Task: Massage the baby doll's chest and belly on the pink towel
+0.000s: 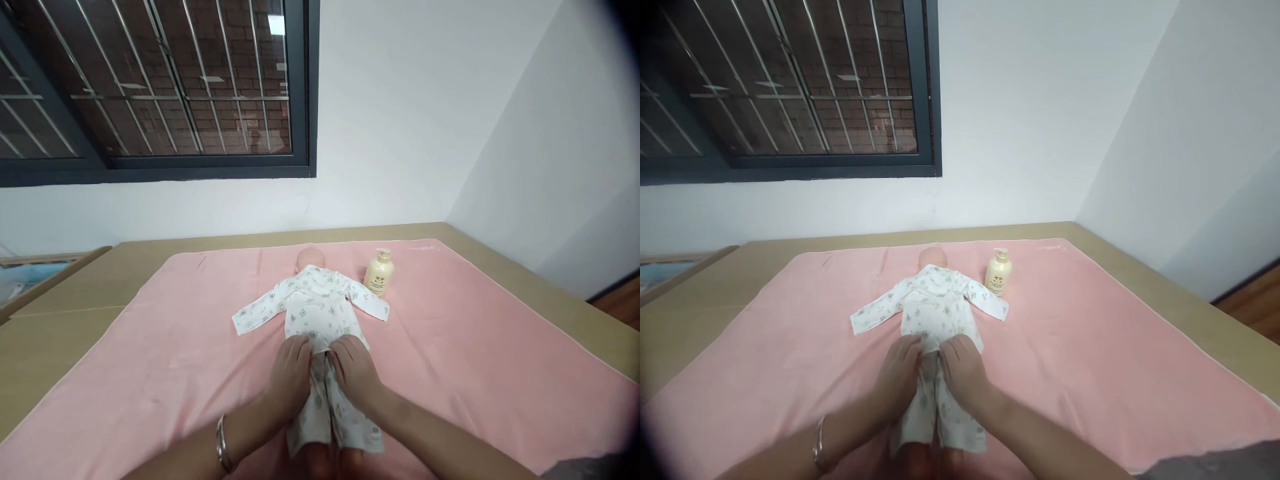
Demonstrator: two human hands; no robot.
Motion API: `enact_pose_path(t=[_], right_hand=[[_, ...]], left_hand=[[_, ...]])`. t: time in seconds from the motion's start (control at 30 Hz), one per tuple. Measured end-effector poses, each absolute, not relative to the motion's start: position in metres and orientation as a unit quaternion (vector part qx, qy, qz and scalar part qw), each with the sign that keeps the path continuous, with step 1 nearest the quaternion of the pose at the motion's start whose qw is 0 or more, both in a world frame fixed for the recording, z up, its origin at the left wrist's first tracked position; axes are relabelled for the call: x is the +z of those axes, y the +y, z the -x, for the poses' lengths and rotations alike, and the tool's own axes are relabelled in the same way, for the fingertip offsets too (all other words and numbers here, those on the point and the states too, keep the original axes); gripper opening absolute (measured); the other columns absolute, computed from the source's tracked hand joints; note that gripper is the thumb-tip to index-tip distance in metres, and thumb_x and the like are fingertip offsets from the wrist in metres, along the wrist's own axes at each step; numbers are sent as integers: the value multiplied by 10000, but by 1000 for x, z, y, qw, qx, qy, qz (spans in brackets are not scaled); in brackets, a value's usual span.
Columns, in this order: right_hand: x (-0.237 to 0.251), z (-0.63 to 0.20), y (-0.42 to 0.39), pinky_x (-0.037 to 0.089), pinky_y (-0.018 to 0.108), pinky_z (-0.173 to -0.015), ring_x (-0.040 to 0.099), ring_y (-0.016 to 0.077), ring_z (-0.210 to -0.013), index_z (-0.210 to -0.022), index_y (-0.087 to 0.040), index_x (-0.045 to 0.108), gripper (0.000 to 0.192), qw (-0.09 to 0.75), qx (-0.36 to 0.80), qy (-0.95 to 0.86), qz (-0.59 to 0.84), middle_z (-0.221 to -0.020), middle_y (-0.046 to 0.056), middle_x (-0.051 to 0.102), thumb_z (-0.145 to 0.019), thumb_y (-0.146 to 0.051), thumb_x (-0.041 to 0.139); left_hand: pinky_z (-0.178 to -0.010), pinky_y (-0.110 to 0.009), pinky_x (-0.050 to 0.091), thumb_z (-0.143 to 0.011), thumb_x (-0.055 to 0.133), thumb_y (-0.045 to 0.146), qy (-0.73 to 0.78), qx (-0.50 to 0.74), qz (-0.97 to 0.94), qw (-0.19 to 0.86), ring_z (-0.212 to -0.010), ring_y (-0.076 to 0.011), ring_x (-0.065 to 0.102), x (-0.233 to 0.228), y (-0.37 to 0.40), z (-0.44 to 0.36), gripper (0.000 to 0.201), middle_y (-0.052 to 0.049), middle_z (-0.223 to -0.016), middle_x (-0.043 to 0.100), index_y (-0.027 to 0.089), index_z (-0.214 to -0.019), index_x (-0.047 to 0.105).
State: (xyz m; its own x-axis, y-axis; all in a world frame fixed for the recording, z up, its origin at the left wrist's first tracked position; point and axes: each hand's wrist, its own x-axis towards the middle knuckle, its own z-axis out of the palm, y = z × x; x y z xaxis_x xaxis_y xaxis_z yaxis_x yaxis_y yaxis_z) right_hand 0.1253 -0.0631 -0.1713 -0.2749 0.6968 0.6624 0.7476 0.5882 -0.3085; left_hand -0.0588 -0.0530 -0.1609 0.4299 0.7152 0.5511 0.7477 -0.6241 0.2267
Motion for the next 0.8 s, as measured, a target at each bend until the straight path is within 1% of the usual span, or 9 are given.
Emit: enact_pose_path(t=[0.03,0.07,0.13,0.23,0.33,0.43,0.5,0.67,0.8], right_hand=[[-173,-125,-63,438,358,-676,513,198,-730,-825,-193,579,286,402,-37,-796,451,-754,55,574,-946,-120,330],[-175,-124,-63,424,353,-659,502,196,-713,-820,-194,568,279,408,-41,-794,449,-738,50,560,-943,-115,331],[-178,-123,-62,403,344,-635,487,193,-685,-831,-197,553,255,423,-47,-788,444,-718,40,542,-935,-107,339],[-181,-122,-61,391,335,-618,488,193,-674,-839,-208,535,237,434,-34,-784,442,-715,34,542,-920,-92,345],[-183,-120,-60,379,327,-599,503,193,-669,-804,-222,516,213,427,-12,-787,445,-709,30,550,-899,-98,370],[-183,-118,-58,337,317,-564,496,187,-620,-709,-230,481,174,421,-17,-794,439,-644,15,534,-851,-141,435],[-183,-116,-55,304,311,-549,481,176,-580,-640,-228,446,181,419,-21,-801,428,-593,5,522,-808,-163,464],[-191,-113,-44,210,306,-518,401,137,-477,-532,-219,376,233,461,-69,-800,378,-472,-19,455,-742,-165,464],[-196,-111,-38,185,306,-516,364,120,-441,-491,-211,356,245,464,-80,-799,373,-427,-27,425,-713,-162,449]], left_hand=[[-837,-438,503,-881,378,109,-419,-334,844,17,-962,-235,586,-164,-53,60,219,-102,-1034,624,199,-935,570],[-822,-426,510,-883,378,114,-408,-351,843,6,-953,-230,591,-166,-54,62,207,-97,-1024,625,205,-934,557],[-721,-375,524,-888,386,127,-400,-375,836,-14,-831,-208,599,-170,-55,63,172,-66,-898,626,222,-867,528],[-586,-324,491,-892,402,141,-410,-389,825,-23,-659,-186,558,-171,-56,64,163,-22,-723,585,238,-794,489],[-568,-323,470,-882,410,146,-421,-372,827,-14,-639,-190,558,-167,-55,64,157,-21,-707,589,243,-781,480],[-549,-329,442,-846,472,197,-420,-325,847,2,-638,-203,563,-161,-51,64,105,-32,-711,594,238,-750,467],[-523,-323,409,-814,504,225,-411,-299,861,22,-612,-203,553,-156,-48,62,119,-32,-680,584,233,-708,451],[-493,-300,324,-809,437,213,-384,-304,870,61,-527,-168,506,-160,-44,58,198,-12,-580,551,222,-612,419],[-479,-311,277,-794,409,224,-397,-301,864,75,-478,-157,481,-172,-41,55,225,-1,-533,541,222,-570,423]])
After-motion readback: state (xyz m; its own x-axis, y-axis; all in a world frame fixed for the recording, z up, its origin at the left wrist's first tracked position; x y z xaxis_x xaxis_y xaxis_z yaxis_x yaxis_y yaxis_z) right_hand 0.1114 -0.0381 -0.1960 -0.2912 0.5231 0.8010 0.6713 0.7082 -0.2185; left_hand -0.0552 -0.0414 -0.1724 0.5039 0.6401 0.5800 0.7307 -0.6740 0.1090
